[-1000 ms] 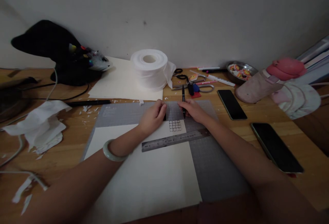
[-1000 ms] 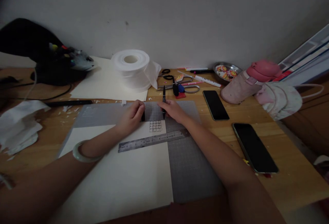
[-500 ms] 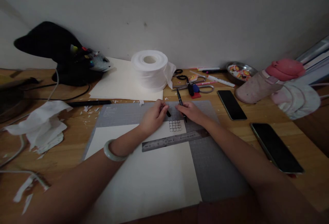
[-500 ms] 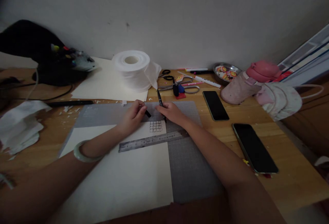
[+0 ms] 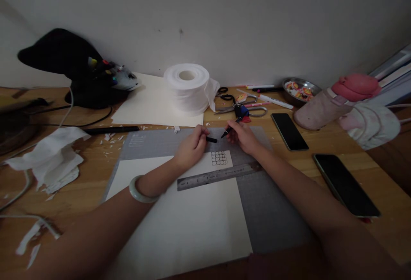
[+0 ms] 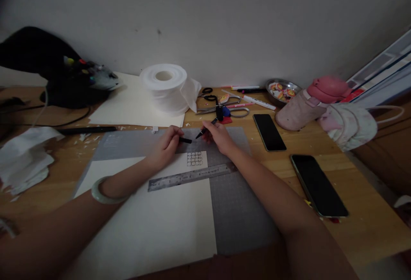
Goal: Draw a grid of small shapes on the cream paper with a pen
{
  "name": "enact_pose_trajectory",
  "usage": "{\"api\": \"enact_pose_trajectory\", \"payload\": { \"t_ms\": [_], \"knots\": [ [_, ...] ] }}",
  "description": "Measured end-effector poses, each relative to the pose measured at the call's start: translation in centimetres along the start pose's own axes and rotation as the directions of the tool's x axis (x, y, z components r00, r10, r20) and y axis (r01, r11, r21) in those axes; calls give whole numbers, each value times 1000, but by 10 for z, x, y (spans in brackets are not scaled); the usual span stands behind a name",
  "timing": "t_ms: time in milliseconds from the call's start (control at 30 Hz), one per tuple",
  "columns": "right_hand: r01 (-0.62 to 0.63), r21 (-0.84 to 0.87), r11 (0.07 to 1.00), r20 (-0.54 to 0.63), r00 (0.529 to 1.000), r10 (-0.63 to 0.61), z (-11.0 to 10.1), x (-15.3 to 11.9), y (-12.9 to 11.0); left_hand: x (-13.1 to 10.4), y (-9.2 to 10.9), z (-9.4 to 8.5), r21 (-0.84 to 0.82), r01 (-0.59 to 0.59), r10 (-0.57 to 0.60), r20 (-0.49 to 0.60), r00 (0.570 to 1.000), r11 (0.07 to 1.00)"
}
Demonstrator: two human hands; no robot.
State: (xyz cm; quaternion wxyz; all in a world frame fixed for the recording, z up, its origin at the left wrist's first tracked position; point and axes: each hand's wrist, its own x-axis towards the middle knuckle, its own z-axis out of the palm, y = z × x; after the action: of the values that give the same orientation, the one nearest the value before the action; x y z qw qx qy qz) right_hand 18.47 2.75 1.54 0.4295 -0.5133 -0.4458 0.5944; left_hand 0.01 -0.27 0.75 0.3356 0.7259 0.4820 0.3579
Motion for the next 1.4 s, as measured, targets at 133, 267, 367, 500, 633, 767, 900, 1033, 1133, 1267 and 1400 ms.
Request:
{"api": "enact_pose_trajectory", "payload": {
  "t_ms": [133, 267, 367, 500, 633, 767, 900, 1033, 1133, 1267, 1400],
  "knots": [
    [2, 15, 1000, 22, 1000, -2, 0, 0, 0, 0, 1, 0, -20, -5, 5, 5, 1000, 1000],
    [17, 26, 1000, 15, 1000, -18, 0, 0, 2, -1, 1, 0, -41, -25, 25, 22, 999, 999],
    [32, 34, 999, 3, 999, -32, 0, 1, 2, -1, 0, 1, -53, -43, 45, 36, 998, 998],
    [47, 56, 997, -6, 999, -46, -1, 1, 2, -1, -2, 1, -57, -57, 59, 41, 997, 997],
    [29, 106, 994, -5, 1000, -29, -2, 1, 3, -1, -1, 0, -51, -58, 60, 39, 997, 997],
    [25, 119, 993, -8, 1000, -24, -1, 1, 4, -2, 1, 0, -40, -57, 58, 44, 997, 998],
    [33, 115, 993, -16, 999, -31, -1, 1, 3, -3, 2, -1, -33, -61, 64, 67, 996, 998],
    [38, 95, 995, 0, 999, -38, -1, 1, 3, -3, 1, 0, -24, -59, 61, 81, 995, 998],
    [50, 99, 994, -2, 999, -50, -2, 2, 2, -2, -4, 1, -21, -56, 58, 83, 995, 998],
    [61, 138, 989, -12, 998, -60, -2, 1, 2, -1, -10, 5, -15, -49, 50, 90, 995, 999],
    [56, 181, 982, -5, 998, -56, -2, 1, 0, -1, -12, 6, -1, -51, 51, 98, 994, 999]
  ]
}}
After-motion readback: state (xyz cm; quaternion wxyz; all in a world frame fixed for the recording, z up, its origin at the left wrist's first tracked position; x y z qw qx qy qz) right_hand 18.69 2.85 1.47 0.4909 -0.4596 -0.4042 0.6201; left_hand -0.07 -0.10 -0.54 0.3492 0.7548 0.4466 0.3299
